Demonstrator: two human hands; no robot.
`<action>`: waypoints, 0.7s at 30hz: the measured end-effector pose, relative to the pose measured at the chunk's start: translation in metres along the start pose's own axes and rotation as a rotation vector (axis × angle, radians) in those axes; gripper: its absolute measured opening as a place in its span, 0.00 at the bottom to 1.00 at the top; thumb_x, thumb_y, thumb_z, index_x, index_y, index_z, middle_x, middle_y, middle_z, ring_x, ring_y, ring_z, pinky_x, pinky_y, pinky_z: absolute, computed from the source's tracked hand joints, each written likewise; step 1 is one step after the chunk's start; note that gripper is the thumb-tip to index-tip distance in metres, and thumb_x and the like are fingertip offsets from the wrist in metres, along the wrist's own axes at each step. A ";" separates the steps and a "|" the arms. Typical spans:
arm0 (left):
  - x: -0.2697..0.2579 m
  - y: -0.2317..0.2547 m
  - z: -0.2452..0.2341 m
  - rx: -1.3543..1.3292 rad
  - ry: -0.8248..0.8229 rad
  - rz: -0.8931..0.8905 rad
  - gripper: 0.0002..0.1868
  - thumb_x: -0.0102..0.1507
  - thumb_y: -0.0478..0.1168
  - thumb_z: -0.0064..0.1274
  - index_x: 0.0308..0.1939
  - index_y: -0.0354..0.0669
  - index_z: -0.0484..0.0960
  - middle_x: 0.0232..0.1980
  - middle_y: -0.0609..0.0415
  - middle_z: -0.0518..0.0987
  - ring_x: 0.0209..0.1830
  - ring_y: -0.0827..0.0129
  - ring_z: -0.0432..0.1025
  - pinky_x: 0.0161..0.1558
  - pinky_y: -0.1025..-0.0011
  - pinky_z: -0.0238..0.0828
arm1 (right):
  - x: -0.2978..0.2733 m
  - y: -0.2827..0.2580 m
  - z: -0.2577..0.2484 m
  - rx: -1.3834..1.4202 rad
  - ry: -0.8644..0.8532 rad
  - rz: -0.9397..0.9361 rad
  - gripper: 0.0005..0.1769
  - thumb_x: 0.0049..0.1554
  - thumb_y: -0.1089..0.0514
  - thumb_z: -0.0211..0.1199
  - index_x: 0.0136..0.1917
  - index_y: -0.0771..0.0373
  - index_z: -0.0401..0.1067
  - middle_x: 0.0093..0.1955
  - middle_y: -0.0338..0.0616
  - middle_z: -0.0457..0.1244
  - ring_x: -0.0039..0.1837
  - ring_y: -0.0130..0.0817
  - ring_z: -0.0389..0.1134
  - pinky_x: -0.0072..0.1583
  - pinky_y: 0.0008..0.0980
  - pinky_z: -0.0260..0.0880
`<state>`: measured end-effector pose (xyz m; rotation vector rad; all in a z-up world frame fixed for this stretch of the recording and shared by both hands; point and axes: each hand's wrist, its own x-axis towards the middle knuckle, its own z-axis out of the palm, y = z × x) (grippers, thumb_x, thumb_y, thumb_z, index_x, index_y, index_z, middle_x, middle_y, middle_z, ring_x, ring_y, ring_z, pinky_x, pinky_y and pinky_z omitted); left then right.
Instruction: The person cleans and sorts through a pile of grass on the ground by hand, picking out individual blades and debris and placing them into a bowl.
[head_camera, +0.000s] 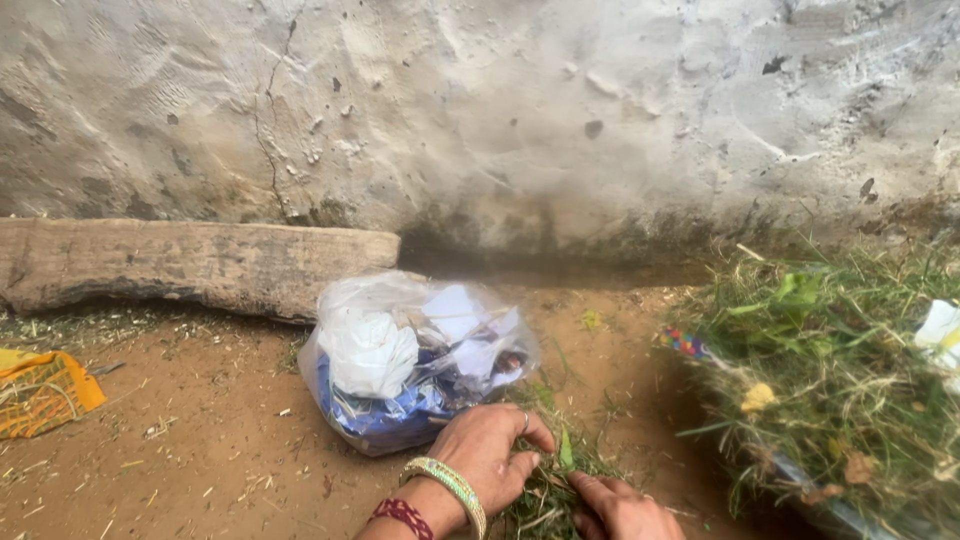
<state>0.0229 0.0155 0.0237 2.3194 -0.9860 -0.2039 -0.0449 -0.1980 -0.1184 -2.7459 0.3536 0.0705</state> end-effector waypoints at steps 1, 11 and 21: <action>0.000 -0.001 0.002 0.009 0.006 0.020 0.09 0.59 0.37 0.60 0.44 0.51 0.87 0.46 0.50 0.83 0.51 0.57 0.77 0.56 0.61 0.72 | -0.004 -0.002 0.000 -0.002 -0.024 0.062 0.28 0.56 0.42 0.65 0.69 0.34 0.68 0.67 0.36 0.64 0.65 0.40 0.70 0.68 0.42 0.70; -0.001 0.011 0.010 -0.013 -0.146 0.010 0.26 0.57 0.44 0.65 0.59 0.59 0.79 0.34 0.54 0.82 0.38 0.61 0.78 0.46 0.62 0.74 | -0.028 -0.029 -0.054 0.644 0.410 0.110 0.14 0.52 0.57 0.73 0.53 0.51 0.84 0.43 0.38 0.78 0.45 0.30 0.78 0.50 0.31 0.82; 0.001 0.019 0.005 -0.073 0.045 0.054 0.15 0.59 0.39 0.58 0.50 0.56 0.87 0.36 0.56 0.86 0.37 0.64 0.81 0.46 0.65 0.77 | -0.049 -0.042 -0.111 0.908 0.529 0.152 0.10 0.54 0.60 0.70 0.51 0.56 0.83 0.45 0.42 0.77 0.48 0.30 0.77 0.53 0.33 0.78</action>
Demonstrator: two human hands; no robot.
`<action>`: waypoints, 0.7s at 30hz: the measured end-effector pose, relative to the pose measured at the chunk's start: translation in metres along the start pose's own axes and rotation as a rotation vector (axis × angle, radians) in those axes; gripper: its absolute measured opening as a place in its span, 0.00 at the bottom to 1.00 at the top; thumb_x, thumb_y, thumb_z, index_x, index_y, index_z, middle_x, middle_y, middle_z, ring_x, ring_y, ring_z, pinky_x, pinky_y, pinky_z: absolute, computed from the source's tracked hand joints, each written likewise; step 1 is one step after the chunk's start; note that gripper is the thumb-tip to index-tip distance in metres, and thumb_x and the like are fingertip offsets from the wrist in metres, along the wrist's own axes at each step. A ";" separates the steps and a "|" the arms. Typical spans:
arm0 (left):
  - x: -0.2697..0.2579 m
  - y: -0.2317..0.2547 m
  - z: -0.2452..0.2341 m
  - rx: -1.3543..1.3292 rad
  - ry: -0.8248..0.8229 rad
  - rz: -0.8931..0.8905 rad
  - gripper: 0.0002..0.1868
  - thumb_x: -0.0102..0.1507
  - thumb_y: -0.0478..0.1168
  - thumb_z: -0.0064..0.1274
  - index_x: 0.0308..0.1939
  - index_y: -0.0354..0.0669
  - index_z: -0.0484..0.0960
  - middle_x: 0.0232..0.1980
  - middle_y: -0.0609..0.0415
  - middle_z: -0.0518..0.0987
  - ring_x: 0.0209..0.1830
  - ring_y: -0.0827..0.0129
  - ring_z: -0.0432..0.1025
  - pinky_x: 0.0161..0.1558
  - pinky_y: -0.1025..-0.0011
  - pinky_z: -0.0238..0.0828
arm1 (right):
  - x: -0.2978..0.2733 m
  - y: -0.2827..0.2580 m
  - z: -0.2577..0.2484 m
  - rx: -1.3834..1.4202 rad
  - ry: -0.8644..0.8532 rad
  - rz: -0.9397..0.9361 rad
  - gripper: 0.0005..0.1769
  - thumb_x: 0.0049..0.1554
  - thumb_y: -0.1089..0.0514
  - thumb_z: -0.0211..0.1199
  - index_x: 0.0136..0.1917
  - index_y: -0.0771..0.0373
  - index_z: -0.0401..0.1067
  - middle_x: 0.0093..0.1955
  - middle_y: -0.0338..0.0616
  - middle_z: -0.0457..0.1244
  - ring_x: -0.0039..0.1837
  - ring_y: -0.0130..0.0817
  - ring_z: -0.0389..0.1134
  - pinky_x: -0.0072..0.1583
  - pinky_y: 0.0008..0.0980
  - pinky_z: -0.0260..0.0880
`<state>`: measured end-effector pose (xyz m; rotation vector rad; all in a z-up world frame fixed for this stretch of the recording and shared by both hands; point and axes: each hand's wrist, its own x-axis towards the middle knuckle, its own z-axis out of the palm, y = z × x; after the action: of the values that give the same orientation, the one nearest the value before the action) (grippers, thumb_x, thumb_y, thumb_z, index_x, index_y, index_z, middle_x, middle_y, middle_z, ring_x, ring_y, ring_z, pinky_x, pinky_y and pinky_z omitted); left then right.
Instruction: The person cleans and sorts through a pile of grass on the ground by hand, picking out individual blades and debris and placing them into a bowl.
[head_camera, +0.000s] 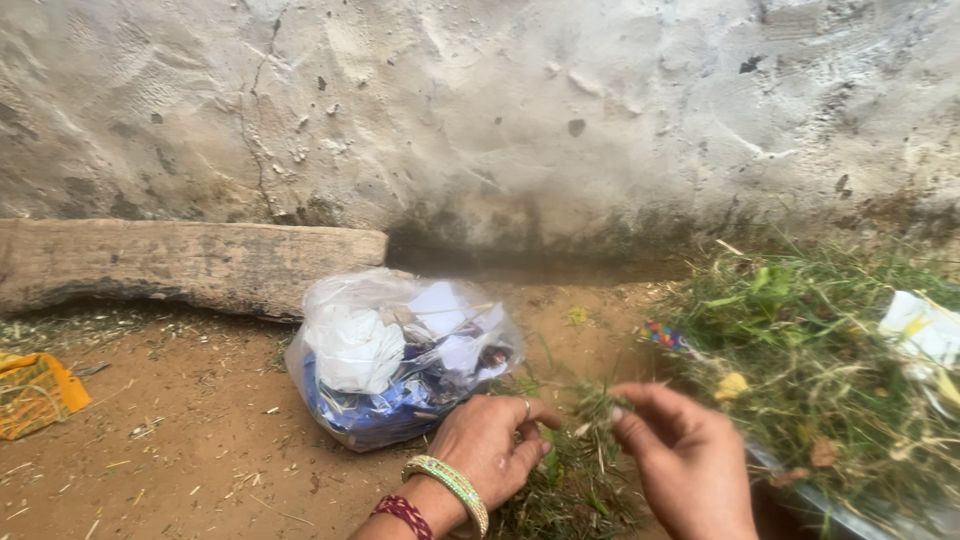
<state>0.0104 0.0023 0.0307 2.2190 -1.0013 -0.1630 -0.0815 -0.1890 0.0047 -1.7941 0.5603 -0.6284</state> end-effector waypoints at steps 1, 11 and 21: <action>0.000 0.003 -0.001 -0.004 -0.007 -0.001 0.16 0.59 0.39 0.58 0.51 0.56 0.86 0.38 0.56 0.86 0.38 0.64 0.82 0.47 0.65 0.77 | 0.000 -0.008 -0.007 -0.054 0.027 0.020 0.10 0.55 0.59 0.69 0.51 0.55 0.83 0.45 0.41 0.76 0.47 0.31 0.76 0.52 0.35 0.78; 0.014 0.054 -0.017 -0.041 0.063 0.509 0.34 0.58 0.43 0.62 0.68 0.50 0.71 0.65 0.47 0.75 0.63 0.53 0.70 0.62 0.59 0.67 | 0.000 -0.074 -0.078 -0.276 0.278 -0.226 0.12 0.56 0.59 0.65 0.53 0.52 0.83 0.47 0.41 0.76 0.46 0.28 0.76 0.51 0.31 0.77; 0.059 0.098 0.002 0.046 0.010 0.609 0.31 0.56 0.43 0.64 0.63 0.50 0.75 0.63 0.46 0.74 0.65 0.50 0.68 0.66 0.57 0.63 | 0.038 -0.056 -0.178 -1.096 0.387 -0.158 0.12 0.61 0.46 0.61 0.54 0.43 0.83 0.53 0.37 0.74 0.46 0.34 0.77 0.53 0.35 0.79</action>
<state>-0.0098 -0.0860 0.1006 1.8496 -1.6310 0.1471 -0.1666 -0.3231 0.1093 -2.7714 1.1855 -0.8710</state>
